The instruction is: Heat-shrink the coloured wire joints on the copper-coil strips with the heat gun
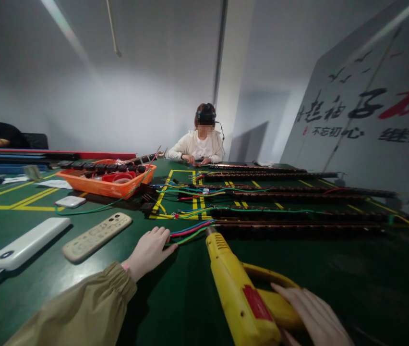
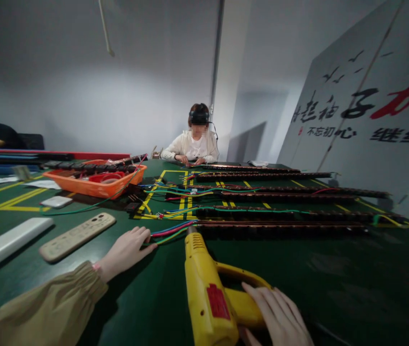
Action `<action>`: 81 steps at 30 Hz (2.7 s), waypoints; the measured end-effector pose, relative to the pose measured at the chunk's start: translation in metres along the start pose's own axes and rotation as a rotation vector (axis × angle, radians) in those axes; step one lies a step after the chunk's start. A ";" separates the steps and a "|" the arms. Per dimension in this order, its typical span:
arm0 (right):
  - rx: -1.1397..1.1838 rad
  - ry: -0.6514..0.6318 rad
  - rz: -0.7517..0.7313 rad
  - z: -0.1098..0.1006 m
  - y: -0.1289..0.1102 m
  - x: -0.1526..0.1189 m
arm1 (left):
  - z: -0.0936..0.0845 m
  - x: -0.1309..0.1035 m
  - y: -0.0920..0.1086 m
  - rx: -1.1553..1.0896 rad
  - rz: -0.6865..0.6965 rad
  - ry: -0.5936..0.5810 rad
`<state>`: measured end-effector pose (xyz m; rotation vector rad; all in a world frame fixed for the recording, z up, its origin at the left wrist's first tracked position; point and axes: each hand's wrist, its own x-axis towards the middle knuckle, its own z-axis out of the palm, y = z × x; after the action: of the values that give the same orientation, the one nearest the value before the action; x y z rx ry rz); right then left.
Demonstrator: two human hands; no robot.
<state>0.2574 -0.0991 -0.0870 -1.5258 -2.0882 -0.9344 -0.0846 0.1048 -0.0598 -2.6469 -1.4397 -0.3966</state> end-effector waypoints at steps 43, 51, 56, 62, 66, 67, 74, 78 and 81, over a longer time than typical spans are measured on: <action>0.066 -0.091 0.144 -0.004 -0.016 -0.001 | 0.014 -0.002 -0.037 -0.615 -0.438 0.066; 0.142 -0.163 0.080 -0.013 -0.026 0.015 | 0.017 0.007 -0.031 -0.481 -0.477 0.134; 0.316 -0.287 0.094 -0.020 -0.043 0.033 | 0.015 0.008 -0.027 -0.401 -0.457 0.112; 0.541 -0.453 0.107 -0.031 -0.063 0.057 | 0.010 0.007 -0.025 -0.384 -0.448 0.026; 0.585 -0.490 0.093 -0.037 -0.078 0.074 | 0.010 0.008 -0.026 -0.363 -0.457 -0.006; 0.584 -0.495 0.092 -0.037 -0.080 0.077 | 0.010 0.009 -0.027 -0.360 -0.462 -0.009; 0.595 -0.472 0.235 -0.040 -0.086 0.075 | 0.011 0.008 -0.029 -0.376 -0.456 -0.005; 0.510 -0.464 0.240 -0.039 -0.080 0.068 | 0.009 0.007 -0.026 -0.379 -0.444 0.001; 0.384 -0.383 0.186 -0.034 -0.069 0.054 | 0.007 0.006 -0.025 -0.381 -0.443 -0.003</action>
<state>0.1720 -0.0992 -0.0473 -1.7425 -2.1604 -0.1646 -0.1008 0.1245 -0.0657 -2.5623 -2.1440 -0.7743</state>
